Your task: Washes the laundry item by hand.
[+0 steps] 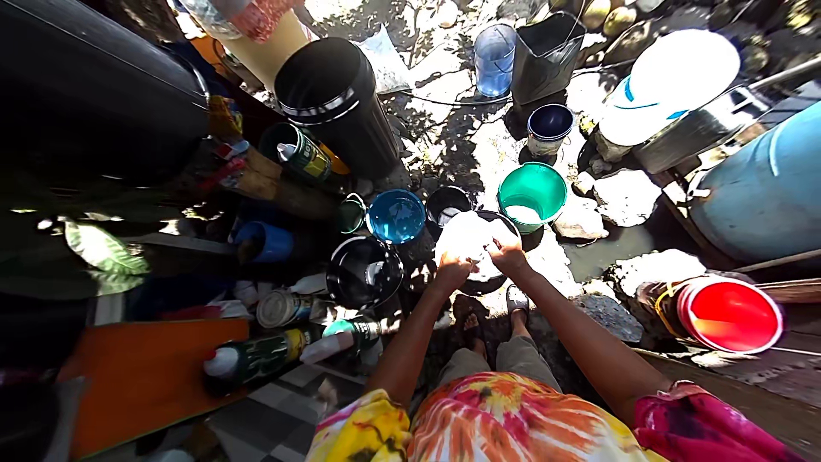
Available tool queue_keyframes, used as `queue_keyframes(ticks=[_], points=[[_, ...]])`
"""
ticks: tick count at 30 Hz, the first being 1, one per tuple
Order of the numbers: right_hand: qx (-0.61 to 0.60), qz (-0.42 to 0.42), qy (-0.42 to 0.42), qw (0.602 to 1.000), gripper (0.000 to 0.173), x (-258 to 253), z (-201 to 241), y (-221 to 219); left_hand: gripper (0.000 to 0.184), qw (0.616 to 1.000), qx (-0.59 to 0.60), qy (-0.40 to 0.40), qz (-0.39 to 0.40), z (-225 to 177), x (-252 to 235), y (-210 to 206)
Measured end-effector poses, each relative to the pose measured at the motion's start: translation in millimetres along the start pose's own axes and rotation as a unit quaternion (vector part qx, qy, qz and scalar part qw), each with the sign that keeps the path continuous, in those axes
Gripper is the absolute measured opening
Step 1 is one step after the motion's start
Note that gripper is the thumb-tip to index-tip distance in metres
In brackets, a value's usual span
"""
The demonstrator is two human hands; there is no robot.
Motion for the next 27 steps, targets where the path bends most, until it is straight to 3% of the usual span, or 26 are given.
queue_keyframes(ticks=[4,6,10,13,18,21,23,25,27], points=[[0.064,-0.04,0.181,0.98,0.01,15,-29,10,0.014,0.994,0.103,0.007,-0.04,3,6,2],[0.072,-0.045,0.18,0.98,0.01,19,-40,20,0.014,0.991,0.123,0.006,-0.057,7,7,8],[0.011,-0.032,0.06,0.998,0.011,17,-38,24,0.014,0.99,0.131,0.005,-0.051,2,7,8],[0.014,0.011,0.089,0.996,0.012,5,-13,1,0.023,0.996,0.084,-0.035,-0.015,-7,2,-12],[0.023,0.028,0.177,0.983,0.007,3,-20,-4,0.033,0.994,0.107,-0.015,-0.017,-3,4,-7],[-0.123,0.064,0.048,0.989,0.014,3,-40,17,0.038,0.995,0.094,-0.004,-0.032,1,9,6],[-0.197,-0.007,-0.034,0.98,0.021,2,-57,35,0.035,0.997,0.074,-0.002,-0.027,9,9,13],[-0.184,-0.089,-0.079,0.976,0.026,-1,-58,49,0.029,0.998,0.057,-0.011,-0.011,13,10,13],[-0.136,-0.102,-0.114,0.979,0.03,-9,-48,48,0.028,0.998,0.036,-0.04,0.011,8,10,6]])
Point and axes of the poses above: each hand's wrist, its own x-axis away from the middle knuckle, its own y-axis out of the back of the hand, z = x × y, the point moved 6 cm from there along -x, towards the middle knuckle, and after that the axes turned 10 degrees about z, right-handed, at the moved point
